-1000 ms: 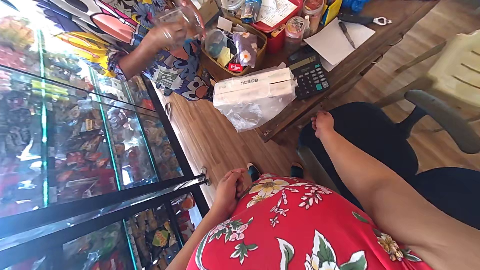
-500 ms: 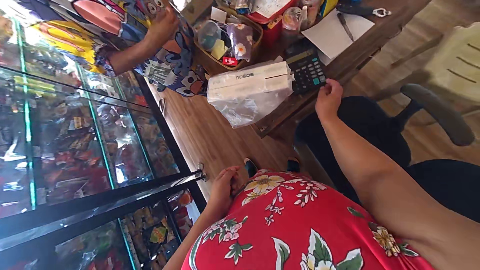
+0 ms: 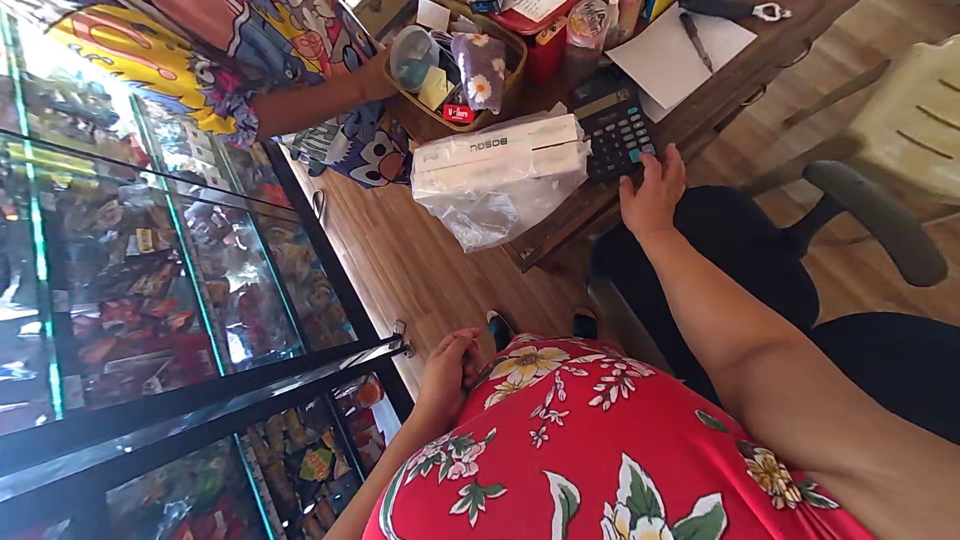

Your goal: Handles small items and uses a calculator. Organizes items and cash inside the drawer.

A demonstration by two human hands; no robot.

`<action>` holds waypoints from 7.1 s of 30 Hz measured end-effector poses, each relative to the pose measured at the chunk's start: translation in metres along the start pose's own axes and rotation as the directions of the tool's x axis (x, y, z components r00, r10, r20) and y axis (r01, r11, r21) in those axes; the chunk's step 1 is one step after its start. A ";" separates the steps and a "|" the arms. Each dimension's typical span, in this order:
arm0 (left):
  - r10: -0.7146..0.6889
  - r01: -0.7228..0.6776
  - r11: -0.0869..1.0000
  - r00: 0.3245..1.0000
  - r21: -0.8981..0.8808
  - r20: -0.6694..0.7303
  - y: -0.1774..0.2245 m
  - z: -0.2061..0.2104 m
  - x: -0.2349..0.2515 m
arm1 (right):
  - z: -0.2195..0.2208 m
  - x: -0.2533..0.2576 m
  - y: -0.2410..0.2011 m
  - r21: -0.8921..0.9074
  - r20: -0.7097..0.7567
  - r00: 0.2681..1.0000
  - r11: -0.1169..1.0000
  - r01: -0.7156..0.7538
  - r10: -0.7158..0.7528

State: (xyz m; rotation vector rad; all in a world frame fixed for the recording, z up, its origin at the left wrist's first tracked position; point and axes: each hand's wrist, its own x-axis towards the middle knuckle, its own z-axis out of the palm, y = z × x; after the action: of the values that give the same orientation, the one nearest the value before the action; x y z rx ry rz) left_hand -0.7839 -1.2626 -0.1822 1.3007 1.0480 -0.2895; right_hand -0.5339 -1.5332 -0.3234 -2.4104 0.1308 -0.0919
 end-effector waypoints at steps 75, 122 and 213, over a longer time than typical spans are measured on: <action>-0.008 0.008 1.000 0.999 0.001 -0.031 -0.009 -0.006 -0.009 | 0.022 -0.025 0.008 0.681 0.290 0.735 0.408 -0.608 0.613; -0.251 0.309 0.951 0.735 0.017 0.630 0.022 0.157 0.071 | -0.084 -0.172 0.024 0.474 0.610 0.704 0.544 -0.692 0.364; -0.021 -0.609 -0.136 0.790 0.781 0.612 0.008 0.240 0.149 | -0.038 -0.023 0.115 -0.535 0.646 0.649 0.845 0.010 0.402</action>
State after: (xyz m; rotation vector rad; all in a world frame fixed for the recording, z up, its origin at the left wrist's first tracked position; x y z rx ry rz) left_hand -0.5863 -1.4176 -0.3129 2.6465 -0.2520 -1.1045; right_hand -0.5688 -1.6408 -0.3726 -2.7026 0.0437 1.1801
